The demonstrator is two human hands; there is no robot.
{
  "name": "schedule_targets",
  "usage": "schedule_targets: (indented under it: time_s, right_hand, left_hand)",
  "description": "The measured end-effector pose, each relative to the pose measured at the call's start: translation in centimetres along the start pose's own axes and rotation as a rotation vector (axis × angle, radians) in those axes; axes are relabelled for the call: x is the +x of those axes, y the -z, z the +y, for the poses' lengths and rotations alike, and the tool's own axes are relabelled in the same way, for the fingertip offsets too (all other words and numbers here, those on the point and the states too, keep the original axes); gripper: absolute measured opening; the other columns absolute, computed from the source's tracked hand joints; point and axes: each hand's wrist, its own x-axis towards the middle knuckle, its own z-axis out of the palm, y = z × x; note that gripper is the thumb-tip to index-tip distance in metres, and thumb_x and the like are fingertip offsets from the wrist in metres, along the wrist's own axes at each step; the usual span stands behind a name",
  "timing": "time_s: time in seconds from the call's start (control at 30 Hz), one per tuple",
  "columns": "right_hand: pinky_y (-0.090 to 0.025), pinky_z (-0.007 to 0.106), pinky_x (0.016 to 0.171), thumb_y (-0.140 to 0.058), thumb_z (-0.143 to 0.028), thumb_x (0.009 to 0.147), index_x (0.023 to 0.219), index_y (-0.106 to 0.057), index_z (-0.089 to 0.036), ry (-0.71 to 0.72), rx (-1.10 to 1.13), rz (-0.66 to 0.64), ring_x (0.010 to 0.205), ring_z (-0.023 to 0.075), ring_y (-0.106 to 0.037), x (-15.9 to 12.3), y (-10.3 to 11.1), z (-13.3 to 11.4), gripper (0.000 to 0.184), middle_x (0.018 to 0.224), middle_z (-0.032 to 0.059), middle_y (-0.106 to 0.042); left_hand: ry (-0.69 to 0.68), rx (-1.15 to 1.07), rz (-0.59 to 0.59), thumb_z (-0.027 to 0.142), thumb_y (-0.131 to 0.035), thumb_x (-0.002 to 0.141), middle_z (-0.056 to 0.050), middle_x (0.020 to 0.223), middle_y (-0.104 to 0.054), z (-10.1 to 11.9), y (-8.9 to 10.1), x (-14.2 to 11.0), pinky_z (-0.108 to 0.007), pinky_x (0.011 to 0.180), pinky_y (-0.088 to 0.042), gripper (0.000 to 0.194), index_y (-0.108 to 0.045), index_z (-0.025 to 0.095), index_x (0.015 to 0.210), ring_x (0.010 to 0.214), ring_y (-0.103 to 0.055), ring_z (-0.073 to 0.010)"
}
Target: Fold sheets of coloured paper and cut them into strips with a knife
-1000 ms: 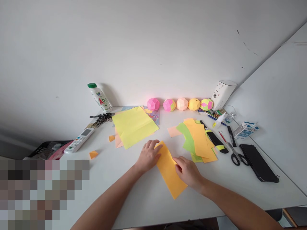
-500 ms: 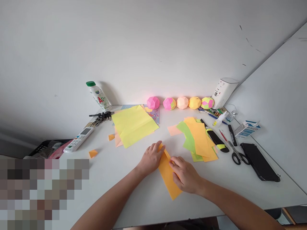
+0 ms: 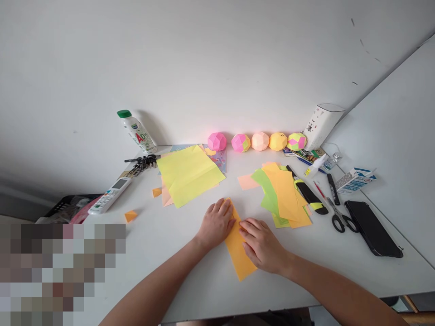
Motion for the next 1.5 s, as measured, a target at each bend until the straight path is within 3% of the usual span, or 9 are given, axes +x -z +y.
schedule_targets:
  time_s: [0.27, 0.47, 0.63, 0.93, 1.2, 1.5]
  right_hand:
    - [-0.033, 0.047, 0.104, -0.042, -0.023, 0.091, 0.123, -0.055, -0.011, 0.022, -0.115, -0.042, 0.133, 0.0289, -0.033, 0.5, -0.7, 0.4, 0.036, 0.139, 0.0178, -0.048]
    - [-0.039, 0.042, 0.089, -0.047, -0.02, 0.087, 0.097, -0.059, -0.017, 0.009, -0.127, -0.035, 0.113, 0.0276, -0.046, 2.1, -0.9, 1.2, 0.016, 0.126, 0.014, -0.056]
    - [-0.042, 0.038, 0.079, -0.045, -0.015, 0.086, 0.088, -0.056, -0.018, 0.026, -0.153, -0.022, 0.097, 0.0244, -0.049, 4.2, -1.5, 2.4, 0.012, 0.118, 0.0116, -0.059]
    - [-0.043, 0.037, 0.075, -0.044, -0.013, 0.085, 0.095, -0.056, -0.015, 0.046, -0.203, -0.025, 0.091, 0.0231, -0.051, 6.8, -2.3, 3.7, 0.016, 0.115, 0.0142, -0.059]
    - [-0.041, 0.035, 0.067, -0.04, -0.011, 0.086, 0.084, -0.055, -0.017, 0.089, -0.21, -0.032, 0.074, 0.0195, -0.05, 4.1, -1.5, 2.8, 0.016, 0.115, 0.0141, -0.06]
    - [-0.042, 0.037, 0.064, -0.038, -0.014, 0.087, 0.081, -0.056, -0.017, 0.134, -0.173, -0.054, 0.073, 0.0204, -0.05, -1.6, 0.3, -0.1, 0.019, 0.117, 0.0155, -0.06]
  left_hand:
    - [-0.009, 0.062, -0.055, 0.027, -0.039, 0.095, -0.009, 0.132, -0.056, -0.3, 0.2, 0.3, -0.042, 0.087, -0.047, 0.033, -0.059, 0.017, 0.12, 0.122, -0.048, -0.0313]
    - [0.003, 0.061, -0.064, 0.026, -0.04, 0.095, -0.014, 0.132, -0.055, -0.2, 0.4, 0.6, -0.042, 0.086, -0.047, 0.029, -0.059, 0.016, 0.115, 0.121, -0.049, -0.0306]
    - [0.016, -0.002, -0.013, 0.028, -0.043, 0.093, -0.016, 0.131, -0.056, -0.7, -0.4, 0.5, -0.043, 0.091, -0.045, 0.025, -0.059, 0.016, 0.108, 0.124, -0.048, -0.0307]
    - [0.005, -0.107, 0.06, 0.023, -0.043, 0.089, -0.013, 0.127, -0.058, -1.6, -1.1, 0.5, -0.043, 0.092, -0.045, 0.029, -0.054, 0.017, 0.115, 0.123, -0.049, -0.0274]
    - [0.004, -0.045, 0.006, 0.021, -0.044, 0.087, -0.016, 0.131, -0.055, -1.3, -0.7, 0.5, -0.044, 0.089, -0.045, 0.017, -0.056, 0.015, 0.098, 0.122, -0.048, -0.0308]
    - [0.018, -0.004, -0.043, 0.031, -0.047, 0.089, -0.016, 0.133, -0.054, -1.0, -0.3, 0.7, -0.043, 0.089, -0.044, 0.022, -0.057, 0.015, 0.1, 0.121, -0.048, -0.0309]
